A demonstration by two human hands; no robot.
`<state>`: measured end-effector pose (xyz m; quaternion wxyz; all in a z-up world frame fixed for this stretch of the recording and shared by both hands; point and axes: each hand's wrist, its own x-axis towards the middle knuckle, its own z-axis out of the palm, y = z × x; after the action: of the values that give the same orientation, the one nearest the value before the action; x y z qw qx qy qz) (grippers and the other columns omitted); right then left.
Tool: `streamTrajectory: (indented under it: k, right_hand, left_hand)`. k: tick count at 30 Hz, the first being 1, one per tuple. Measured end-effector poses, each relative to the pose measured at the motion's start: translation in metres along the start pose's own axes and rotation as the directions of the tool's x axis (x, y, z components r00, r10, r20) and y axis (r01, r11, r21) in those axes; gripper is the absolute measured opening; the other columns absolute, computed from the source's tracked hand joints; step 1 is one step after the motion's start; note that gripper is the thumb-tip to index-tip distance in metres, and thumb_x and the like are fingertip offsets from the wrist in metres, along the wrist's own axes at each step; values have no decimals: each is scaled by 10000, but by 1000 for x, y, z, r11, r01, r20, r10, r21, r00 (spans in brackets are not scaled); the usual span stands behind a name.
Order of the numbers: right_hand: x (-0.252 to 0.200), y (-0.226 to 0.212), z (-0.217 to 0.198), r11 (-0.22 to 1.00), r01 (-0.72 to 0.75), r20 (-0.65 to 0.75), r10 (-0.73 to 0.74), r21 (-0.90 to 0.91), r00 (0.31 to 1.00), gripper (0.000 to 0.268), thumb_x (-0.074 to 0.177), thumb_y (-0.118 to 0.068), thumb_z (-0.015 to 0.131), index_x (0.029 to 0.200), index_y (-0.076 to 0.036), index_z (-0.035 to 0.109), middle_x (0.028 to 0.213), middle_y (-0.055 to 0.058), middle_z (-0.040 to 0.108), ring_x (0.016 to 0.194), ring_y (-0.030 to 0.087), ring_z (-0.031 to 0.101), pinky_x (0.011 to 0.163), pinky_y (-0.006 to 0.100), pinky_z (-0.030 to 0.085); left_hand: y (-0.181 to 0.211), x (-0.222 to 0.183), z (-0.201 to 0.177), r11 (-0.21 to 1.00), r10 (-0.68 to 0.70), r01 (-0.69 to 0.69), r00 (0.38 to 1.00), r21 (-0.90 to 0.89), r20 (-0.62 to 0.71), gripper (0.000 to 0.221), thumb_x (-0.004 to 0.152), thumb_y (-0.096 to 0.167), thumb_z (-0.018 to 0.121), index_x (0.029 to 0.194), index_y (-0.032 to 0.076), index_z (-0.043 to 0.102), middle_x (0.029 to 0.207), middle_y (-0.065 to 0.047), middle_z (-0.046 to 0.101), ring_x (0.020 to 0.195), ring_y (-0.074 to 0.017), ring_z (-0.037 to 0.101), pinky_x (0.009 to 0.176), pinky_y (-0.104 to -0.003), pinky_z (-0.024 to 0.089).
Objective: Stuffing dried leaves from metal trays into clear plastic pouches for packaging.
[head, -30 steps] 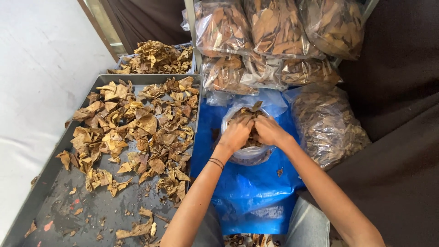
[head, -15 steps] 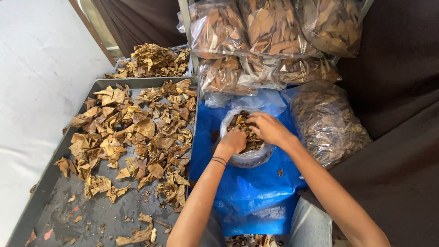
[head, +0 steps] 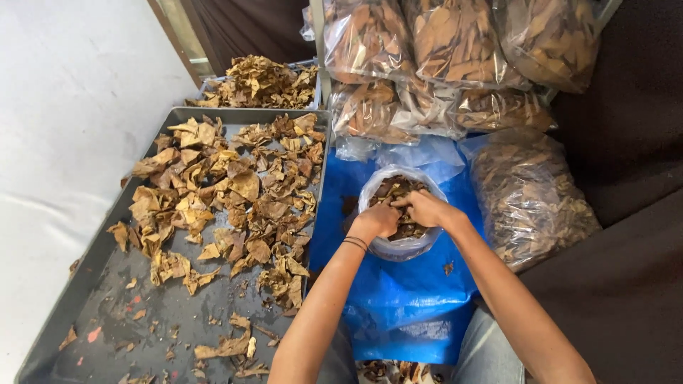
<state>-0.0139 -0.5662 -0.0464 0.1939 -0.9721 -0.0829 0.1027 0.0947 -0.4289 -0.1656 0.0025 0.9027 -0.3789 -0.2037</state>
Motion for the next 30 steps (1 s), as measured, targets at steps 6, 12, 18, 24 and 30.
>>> streamTrajectory:
  k: [6,12,18,24,30]
  right_hand:
    - [3,-2,6,998,8,-22,-7,60,1000,447,1016,-137,554,1456,-112,622,1444,277,571,1360,453,563,1125,569,492]
    - [-18,-12,-24,977,203,-219,-185,62,958,455,948,41,592,1369,-98,691,1390,265,649,1296,464,612,1067,582,538]
    - [-30,-16,-38,955,277,-335,-228,107,914,390,1008,10,546,1378,-23,662,1352,259,661,1323,470,582,1073,632,499]
    - [1,22,-26,973,208,-304,-169,99,937,342,1024,-131,596,1345,-154,713,1395,103,682,1398,338,553,1141,550,479]
    - [-12,-11,-45,935,331,-400,-257,128,880,290,1023,-47,578,1278,-31,717,1268,233,701,1254,453,621,1044,644,498]
  left_hand:
    - [-9,-1,18,993,15,15,971,119,-240,338,986,175,578,1214,18,774,1299,-253,722,1391,-397,583,1265,-517,311]
    - [15,-39,-27,942,51,105,895,319,-443,429,949,339,736,1363,234,702,1337,-154,731,1444,-297,533,1218,-568,329]
    - [41,-98,-67,971,39,56,923,233,-383,580,865,466,831,1395,275,692,1368,-156,705,1547,-317,381,1222,-784,107]
    - [57,-145,-98,988,55,-7,949,153,-310,634,837,341,896,1412,189,675,1356,-146,716,1538,-333,387,1213,-856,-5]
    - [32,-142,-102,997,74,-79,919,2,-387,484,899,396,820,1349,264,702,1338,-167,722,1302,-352,663,1249,-795,112]
